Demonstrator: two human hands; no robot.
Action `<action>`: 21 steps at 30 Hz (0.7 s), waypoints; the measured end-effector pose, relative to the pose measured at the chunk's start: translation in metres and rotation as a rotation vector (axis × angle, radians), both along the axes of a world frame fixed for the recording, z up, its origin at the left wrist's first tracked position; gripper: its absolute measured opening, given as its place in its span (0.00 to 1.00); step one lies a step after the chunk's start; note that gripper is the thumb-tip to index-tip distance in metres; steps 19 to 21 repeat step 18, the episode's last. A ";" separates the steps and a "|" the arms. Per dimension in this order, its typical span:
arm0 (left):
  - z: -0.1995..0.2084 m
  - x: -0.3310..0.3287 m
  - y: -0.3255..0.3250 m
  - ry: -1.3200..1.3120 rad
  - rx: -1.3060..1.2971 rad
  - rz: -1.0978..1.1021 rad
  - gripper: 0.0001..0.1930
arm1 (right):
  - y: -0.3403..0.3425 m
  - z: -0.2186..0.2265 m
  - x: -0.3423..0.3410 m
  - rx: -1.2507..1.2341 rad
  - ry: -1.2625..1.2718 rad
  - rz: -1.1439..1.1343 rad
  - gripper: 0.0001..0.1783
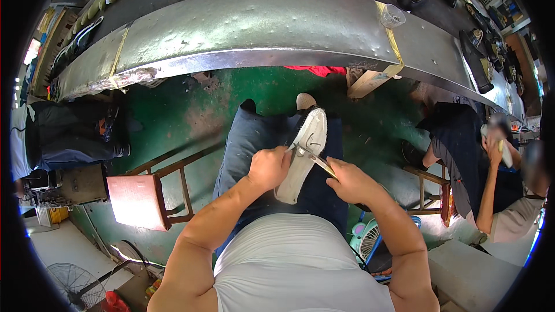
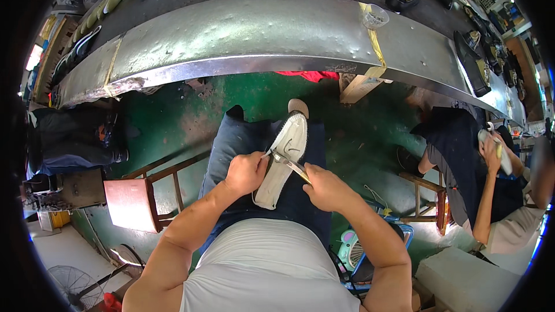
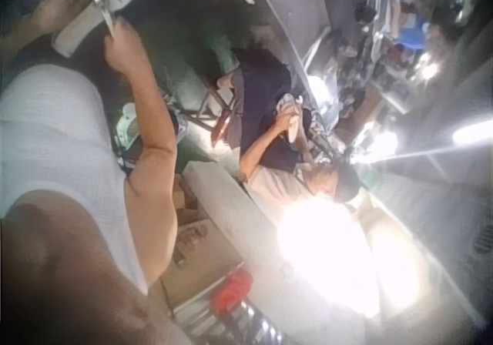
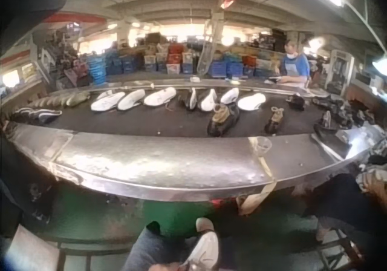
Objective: Manually shaping and tightening a shoe upper onto a last using a handheld tool.
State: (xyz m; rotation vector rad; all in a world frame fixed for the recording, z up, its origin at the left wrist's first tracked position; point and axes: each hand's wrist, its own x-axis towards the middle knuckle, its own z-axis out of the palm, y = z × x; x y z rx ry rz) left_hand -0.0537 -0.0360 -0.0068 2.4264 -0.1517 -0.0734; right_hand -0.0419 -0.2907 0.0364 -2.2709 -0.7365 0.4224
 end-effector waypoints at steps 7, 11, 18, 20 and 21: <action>0.037 -0.009 -0.003 0.090 0.054 -0.116 0.14 | 0.016 0.061 0.075 -0.370 0.809 0.137 0.15; -0.051 0.015 -0.001 0.517 -0.939 0.317 0.30 | 0.032 0.056 0.071 -0.559 0.464 0.240 0.16; -0.045 0.018 0.004 0.631 -1.098 0.167 0.39 | 0.037 -0.026 -0.012 -0.032 0.585 -0.280 0.18; -0.045 0.018 0.004 0.631 -1.098 0.167 0.39 | 0.037 -0.026 -0.012 -0.032 0.585 -0.280 0.18; -0.045 0.018 0.004 0.631 -1.098 0.167 0.39 | 0.037 -0.026 -0.012 -0.032 0.585 -0.280 0.18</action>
